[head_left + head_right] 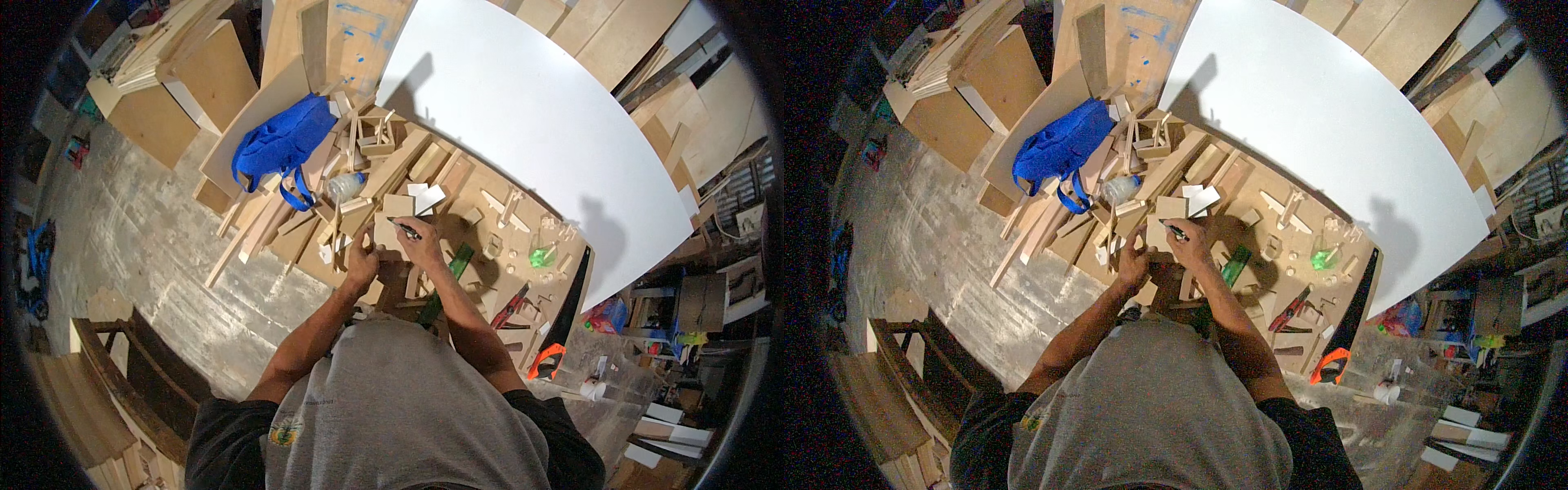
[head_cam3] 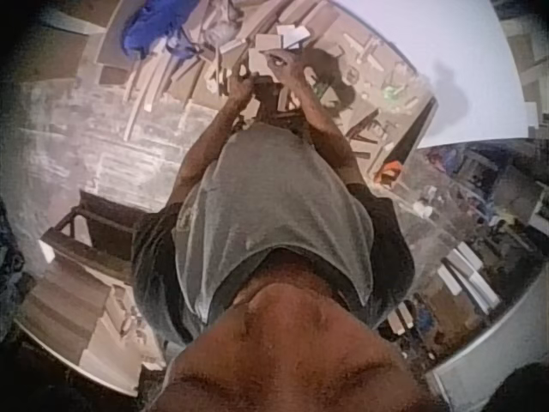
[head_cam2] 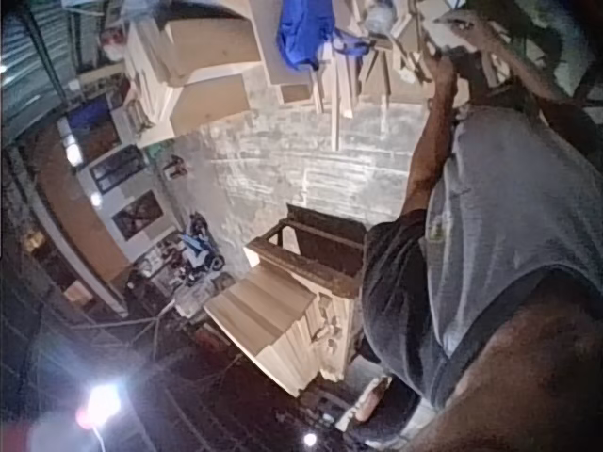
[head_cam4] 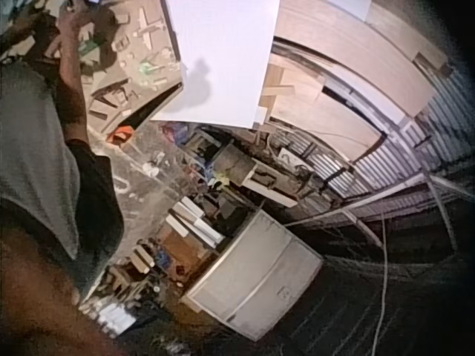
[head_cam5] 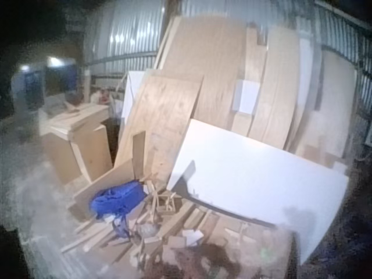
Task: The person uses a pen to draw a layout on a small wooden board while holding it on a workbench cluttered with other wood scraps and tools.
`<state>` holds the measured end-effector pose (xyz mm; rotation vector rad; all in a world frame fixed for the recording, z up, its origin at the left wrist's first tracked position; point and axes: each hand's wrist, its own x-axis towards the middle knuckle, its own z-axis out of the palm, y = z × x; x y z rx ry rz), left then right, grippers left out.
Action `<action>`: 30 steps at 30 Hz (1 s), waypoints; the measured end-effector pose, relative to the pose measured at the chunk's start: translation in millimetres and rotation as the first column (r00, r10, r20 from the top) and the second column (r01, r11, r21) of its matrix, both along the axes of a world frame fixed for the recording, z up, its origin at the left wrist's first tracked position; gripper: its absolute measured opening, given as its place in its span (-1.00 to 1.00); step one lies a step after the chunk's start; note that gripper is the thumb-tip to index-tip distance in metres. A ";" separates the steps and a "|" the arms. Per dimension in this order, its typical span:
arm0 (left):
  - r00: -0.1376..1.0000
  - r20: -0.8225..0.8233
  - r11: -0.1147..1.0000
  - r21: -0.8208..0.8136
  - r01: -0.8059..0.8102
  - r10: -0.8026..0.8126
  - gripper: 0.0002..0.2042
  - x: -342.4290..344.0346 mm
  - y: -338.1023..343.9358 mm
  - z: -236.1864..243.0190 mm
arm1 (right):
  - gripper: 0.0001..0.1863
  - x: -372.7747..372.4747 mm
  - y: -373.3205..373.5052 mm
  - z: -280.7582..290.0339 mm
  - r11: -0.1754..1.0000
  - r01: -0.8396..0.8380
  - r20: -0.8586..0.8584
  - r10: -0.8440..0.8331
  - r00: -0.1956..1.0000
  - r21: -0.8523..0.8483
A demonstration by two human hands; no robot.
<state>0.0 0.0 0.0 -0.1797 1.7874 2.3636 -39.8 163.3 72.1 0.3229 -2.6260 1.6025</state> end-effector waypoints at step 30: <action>0.997 0.064 0.998 0.048 -0.048 0.045 -0.43 4.4 3.5 27.9 | -0.82 33.8 21.6 -5.3 0.996 0.050 -0.120 -0.060 0.991 -0.078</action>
